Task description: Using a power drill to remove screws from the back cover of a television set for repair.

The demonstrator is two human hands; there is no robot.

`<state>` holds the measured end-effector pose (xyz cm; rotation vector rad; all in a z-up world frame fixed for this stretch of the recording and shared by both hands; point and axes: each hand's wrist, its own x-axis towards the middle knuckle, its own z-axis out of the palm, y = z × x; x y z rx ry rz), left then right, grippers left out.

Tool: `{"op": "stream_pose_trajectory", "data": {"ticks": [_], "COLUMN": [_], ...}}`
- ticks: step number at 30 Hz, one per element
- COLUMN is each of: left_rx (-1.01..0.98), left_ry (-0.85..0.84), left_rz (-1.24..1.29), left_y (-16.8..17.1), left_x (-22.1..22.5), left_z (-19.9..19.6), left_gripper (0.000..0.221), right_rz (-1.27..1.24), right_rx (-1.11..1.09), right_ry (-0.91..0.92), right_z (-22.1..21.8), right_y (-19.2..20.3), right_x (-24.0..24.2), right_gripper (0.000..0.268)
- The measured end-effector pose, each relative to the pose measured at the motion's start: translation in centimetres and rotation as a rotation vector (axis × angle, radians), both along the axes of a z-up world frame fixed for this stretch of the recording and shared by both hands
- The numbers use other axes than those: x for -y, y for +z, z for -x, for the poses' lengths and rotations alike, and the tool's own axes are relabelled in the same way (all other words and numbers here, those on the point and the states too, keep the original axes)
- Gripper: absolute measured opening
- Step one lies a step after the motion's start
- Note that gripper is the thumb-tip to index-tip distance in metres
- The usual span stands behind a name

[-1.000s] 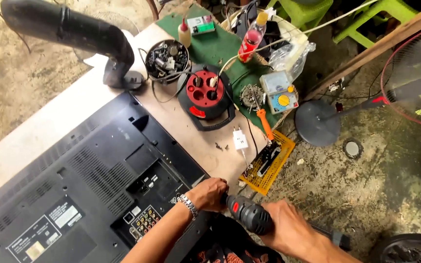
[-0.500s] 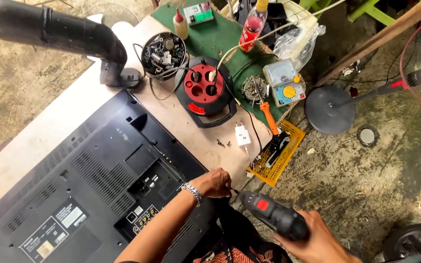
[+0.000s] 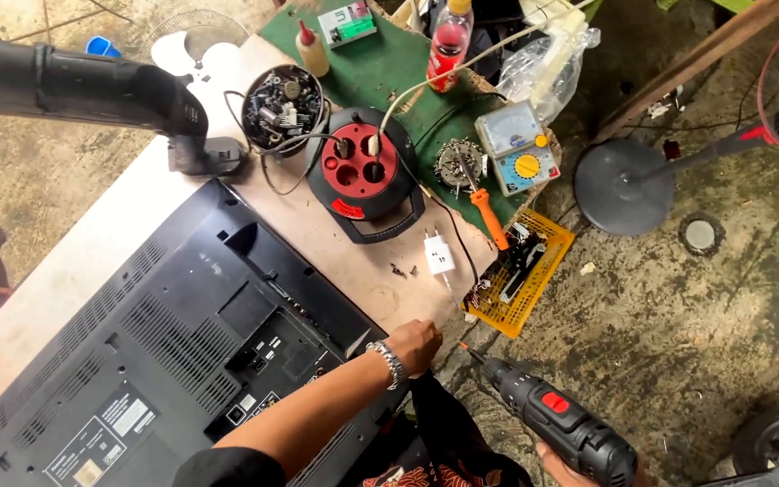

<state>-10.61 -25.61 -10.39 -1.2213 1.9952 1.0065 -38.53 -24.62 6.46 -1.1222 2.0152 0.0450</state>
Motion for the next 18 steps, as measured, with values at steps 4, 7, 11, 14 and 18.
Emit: {"op": "stream_pose_trajectory", "data": {"ticks": [4, 7, 11, 14, 18], "left_rx": [-0.056, 0.007, -0.600, -0.274, -0.374], "left_ry": [0.066, 0.206, 0.598, 0.579, 0.696], "left_rz": [-0.033, 0.012, 1.135, 0.851, 0.884], "left_y": [0.8, 3.3, -6.8, -4.7, -1.4], "left_x": [0.3, 3.1, 4.3, 5.9, 3.5], "left_z": [-0.9, -3.7, -9.9, -11.0, -10.1], "left_gripper": [0.046, 0.039, 0.017, 0.017, 0.024], "right_rz": [-0.019, 0.068, -0.251, -0.337, -0.481], "right_rx": [0.148, 0.065, -0.184, -0.056, -0.425], "right_ry": [0.200, 0.195, 0.345, 0.157, 1.704], "right_z": [1.9, 0.3, -0.5, -2.7, 6.1], "right_y": [-1.9, -0.9, 0.9, 4.8, -2.4], "right_x": [-0.3, -1.6, 0.5, 0.8, -1.4], "right_gripper": [0.056, 0.045, 0.038, 0.037, 0.050]}}
